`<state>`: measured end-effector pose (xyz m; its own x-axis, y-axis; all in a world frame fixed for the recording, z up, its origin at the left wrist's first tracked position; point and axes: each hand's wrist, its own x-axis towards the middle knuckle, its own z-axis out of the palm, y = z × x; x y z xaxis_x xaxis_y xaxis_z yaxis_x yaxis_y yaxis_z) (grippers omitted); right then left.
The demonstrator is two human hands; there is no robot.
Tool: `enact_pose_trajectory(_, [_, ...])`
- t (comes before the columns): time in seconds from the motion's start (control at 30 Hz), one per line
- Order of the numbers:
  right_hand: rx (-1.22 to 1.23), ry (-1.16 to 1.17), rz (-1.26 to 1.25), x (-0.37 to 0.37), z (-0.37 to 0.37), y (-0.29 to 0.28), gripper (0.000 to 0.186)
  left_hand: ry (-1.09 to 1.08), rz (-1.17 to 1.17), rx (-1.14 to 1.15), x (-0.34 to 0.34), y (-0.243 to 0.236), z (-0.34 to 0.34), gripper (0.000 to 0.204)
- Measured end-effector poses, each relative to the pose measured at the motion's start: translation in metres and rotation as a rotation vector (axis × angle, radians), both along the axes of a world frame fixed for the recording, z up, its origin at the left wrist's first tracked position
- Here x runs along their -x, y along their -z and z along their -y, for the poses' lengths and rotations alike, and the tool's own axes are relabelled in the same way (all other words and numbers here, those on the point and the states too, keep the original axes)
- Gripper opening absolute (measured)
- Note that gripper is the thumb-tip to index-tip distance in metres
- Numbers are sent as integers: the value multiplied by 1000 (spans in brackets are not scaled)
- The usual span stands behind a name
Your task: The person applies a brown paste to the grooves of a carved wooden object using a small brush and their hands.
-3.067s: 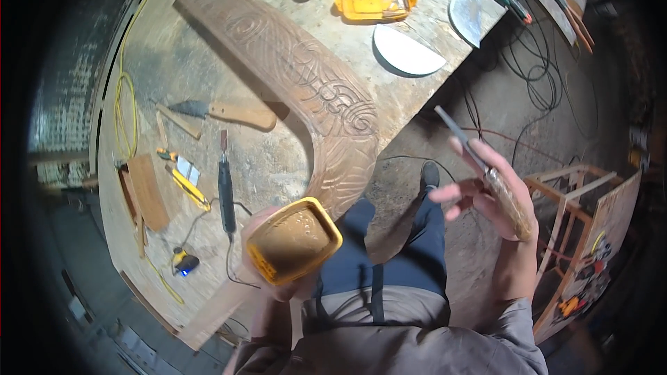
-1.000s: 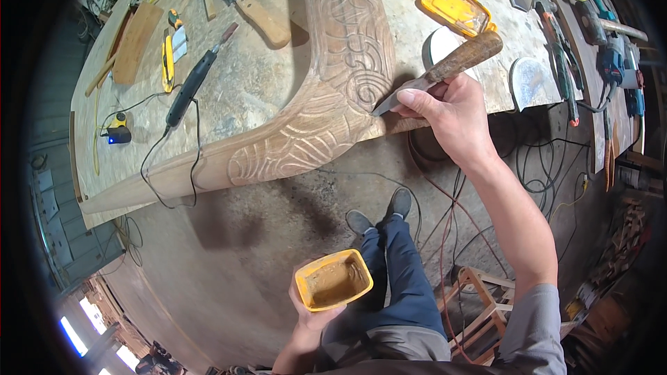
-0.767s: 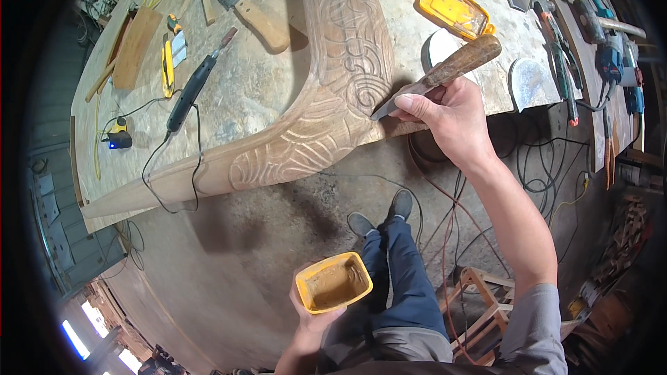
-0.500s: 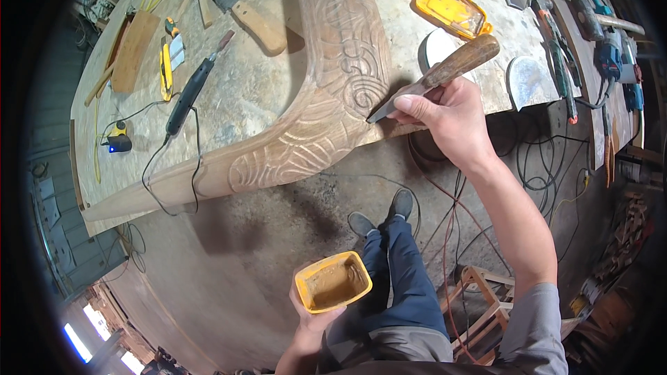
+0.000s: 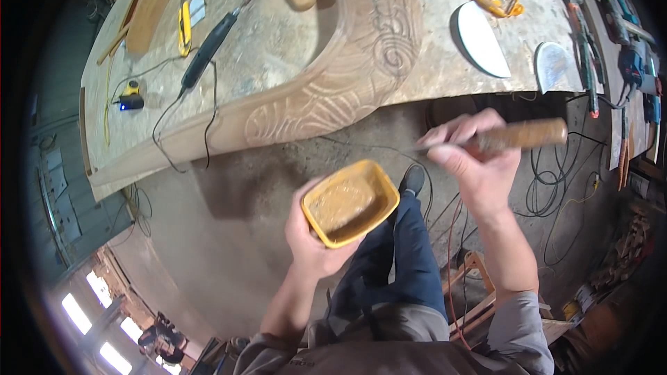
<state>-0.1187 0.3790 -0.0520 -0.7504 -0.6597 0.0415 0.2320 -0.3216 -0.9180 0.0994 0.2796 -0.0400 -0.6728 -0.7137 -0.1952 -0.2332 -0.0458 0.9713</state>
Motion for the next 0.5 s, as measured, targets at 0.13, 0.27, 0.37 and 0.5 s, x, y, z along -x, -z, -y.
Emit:
enact_pose_trajectory(0.13, [-83, -147, -261, -27, -6, 3, 18, 31, -25, -9, 13, -15, 12, 82])
enact_pose_trajectory(0.27, [-128, -124, -409, -29, -5, 6, 18, 176, -117, 94, 18, -15, 16, 78])
enact_pose_trajectory(0.37, [-153, -117, -473, -27, -8, 6, 18, 225, -144, 124, 20, -12, 15, 80])
enact_pose_trajectory(0.5, [-166, -101, -481, -28, -10, 5, 18, 258, -146, 173, 21, -12, 10, 79])
